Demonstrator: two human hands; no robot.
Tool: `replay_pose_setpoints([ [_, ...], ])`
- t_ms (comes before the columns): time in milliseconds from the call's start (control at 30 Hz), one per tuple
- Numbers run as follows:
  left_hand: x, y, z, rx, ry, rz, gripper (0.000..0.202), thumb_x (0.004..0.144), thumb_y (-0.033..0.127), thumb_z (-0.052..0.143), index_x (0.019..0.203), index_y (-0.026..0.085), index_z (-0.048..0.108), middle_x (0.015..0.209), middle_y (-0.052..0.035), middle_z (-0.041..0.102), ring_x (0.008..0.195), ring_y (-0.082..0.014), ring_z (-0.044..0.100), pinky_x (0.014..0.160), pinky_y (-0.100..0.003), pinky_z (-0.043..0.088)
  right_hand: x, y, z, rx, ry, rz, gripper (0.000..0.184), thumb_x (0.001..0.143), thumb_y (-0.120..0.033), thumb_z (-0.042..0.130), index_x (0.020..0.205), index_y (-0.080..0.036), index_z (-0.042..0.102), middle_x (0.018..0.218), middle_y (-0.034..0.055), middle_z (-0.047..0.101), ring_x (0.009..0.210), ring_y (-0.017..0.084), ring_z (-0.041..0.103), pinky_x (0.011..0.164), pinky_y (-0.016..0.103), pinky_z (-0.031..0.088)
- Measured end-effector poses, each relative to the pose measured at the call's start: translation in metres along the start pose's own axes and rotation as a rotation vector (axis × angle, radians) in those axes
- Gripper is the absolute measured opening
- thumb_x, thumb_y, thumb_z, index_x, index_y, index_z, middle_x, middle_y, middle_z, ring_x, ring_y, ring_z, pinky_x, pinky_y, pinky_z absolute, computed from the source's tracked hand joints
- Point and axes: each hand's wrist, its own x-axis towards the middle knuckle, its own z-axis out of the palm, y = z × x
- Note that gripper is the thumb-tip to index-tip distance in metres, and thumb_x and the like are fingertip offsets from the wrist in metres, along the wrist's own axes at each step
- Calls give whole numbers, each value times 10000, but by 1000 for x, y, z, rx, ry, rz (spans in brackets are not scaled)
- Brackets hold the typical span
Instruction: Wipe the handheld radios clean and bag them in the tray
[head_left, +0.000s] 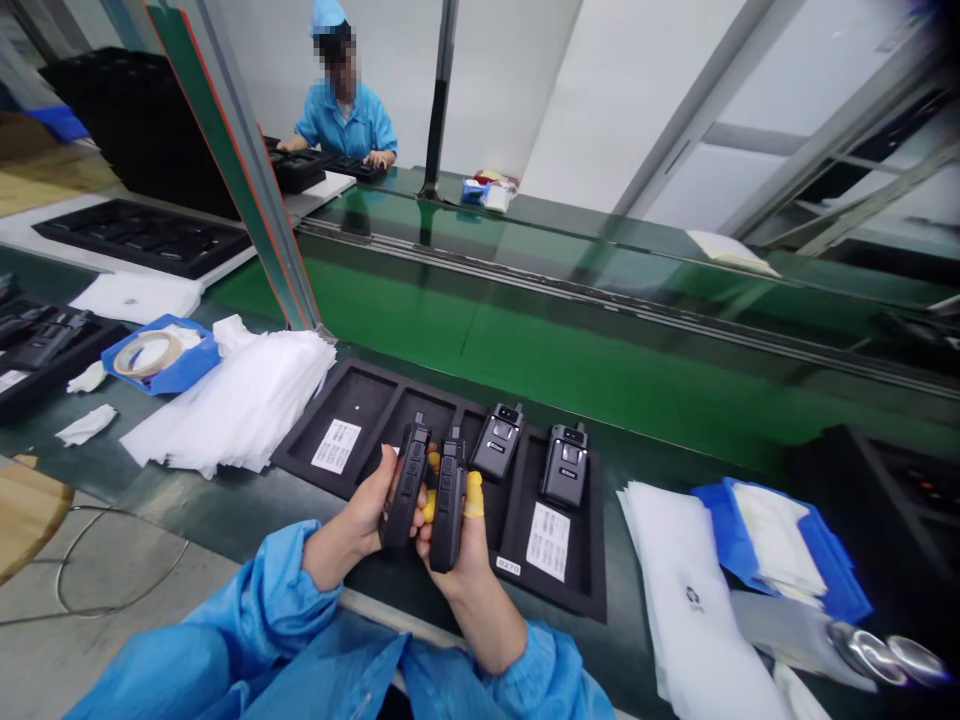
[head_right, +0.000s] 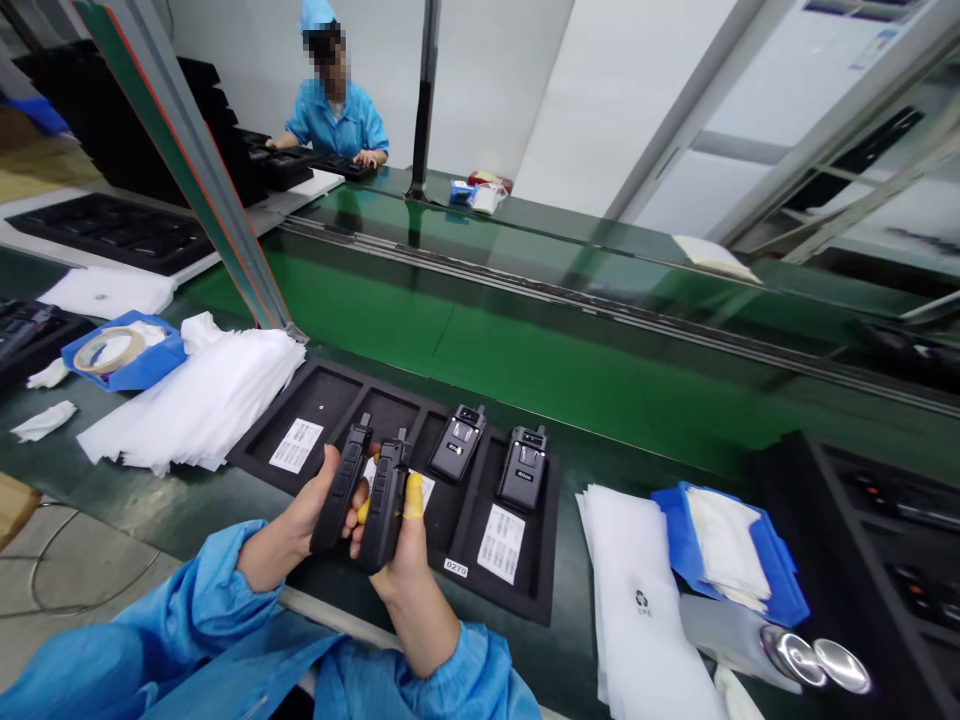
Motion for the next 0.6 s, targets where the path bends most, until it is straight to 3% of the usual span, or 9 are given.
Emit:
replay_pose_setpoints([
  [600,5,-2,-5,-9,-48,7,803,791,808,263,584,105,589,407,-39,534,380,-158,572,378,-237,476,-1,-2,3,-19,-23,57,673,732,-768,510,602,-119,631,452,25,593,344,76,529,318,130,421],
])
